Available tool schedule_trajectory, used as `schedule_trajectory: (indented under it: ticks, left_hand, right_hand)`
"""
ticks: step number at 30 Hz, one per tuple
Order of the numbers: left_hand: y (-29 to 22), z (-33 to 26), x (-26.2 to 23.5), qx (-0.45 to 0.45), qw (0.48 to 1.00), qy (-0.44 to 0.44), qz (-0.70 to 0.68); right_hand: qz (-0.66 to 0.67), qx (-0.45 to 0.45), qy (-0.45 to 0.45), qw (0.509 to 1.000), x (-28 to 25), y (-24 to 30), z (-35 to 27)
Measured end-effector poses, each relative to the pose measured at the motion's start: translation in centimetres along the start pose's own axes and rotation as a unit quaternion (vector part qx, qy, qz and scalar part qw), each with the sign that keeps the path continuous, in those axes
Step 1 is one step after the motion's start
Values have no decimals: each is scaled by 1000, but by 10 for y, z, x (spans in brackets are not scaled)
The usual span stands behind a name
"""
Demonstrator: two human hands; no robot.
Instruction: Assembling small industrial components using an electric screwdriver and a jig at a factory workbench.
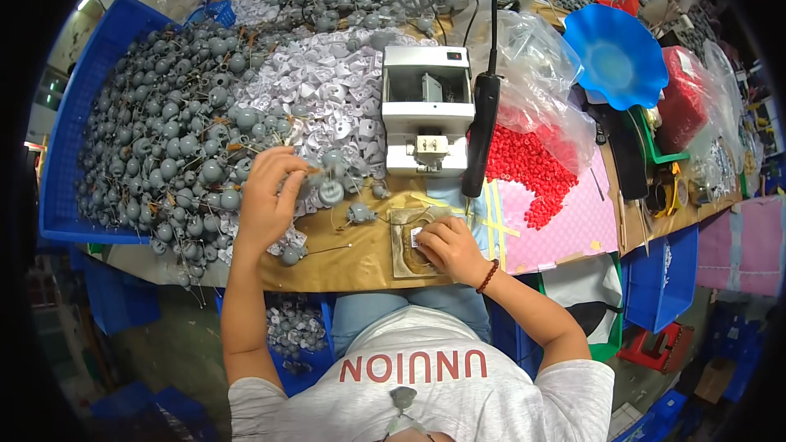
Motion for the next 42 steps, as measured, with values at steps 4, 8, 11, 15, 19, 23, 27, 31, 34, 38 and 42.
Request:
schedule_trajectory:
  ticks: [4,8,11,15,19,23,27,31,34,38,42]
  left_hand:
    - [3,-5,5,-52,993,-20,-100]
    - [29,-12,53,-37,991,70,108]
    - [32,-11,64,-39,990,71,112]
    - [-43,3,43,9,996,32,-82]
    - [-59,-11,69,-23,980,73,-186]
    - [-15,-25,102,-163,949,92,-255]
    - [4,-22,95,-170,931,54,-320]
    - [-6,-16,57,-107,825,35,-554]
    - [-36,-8,29,-42,838,42,-543]
    - [0,-45,74,-163,735,42,-657]
    - [-10,-85,140,-211,680,127,-691]
  right_hand:
    - [85,51,-52,994,-20,-4,2]
    - [113,37,-85,989,-47,4,20]
    - [117,15,-94,989,-55,12,31]
    - [103,-17,-153,983,-74,28,43]
    - [170,-62,-167,969,-87,47,68]
    - [274,13,-54,960,-49,25,76]
    - [357,54,-70,930,-36,14,110]
    - [295,-47,-154,942,-84,36,159]
    - [238,-92,-187,949,-107,39,175]
    - [291,-30,-15,956,-74,24,155]
    - [248,9,67,966,-68,16,90]
Point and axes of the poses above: each hand's wrist, its own z-axis towards the middle knuckle, its own x-axis out of the palm, y = z × x, the point moved 8 cm from there along z, towards the middle knuckle, and after that the axes turned 12 degrees about y, right-handed, at the moved point
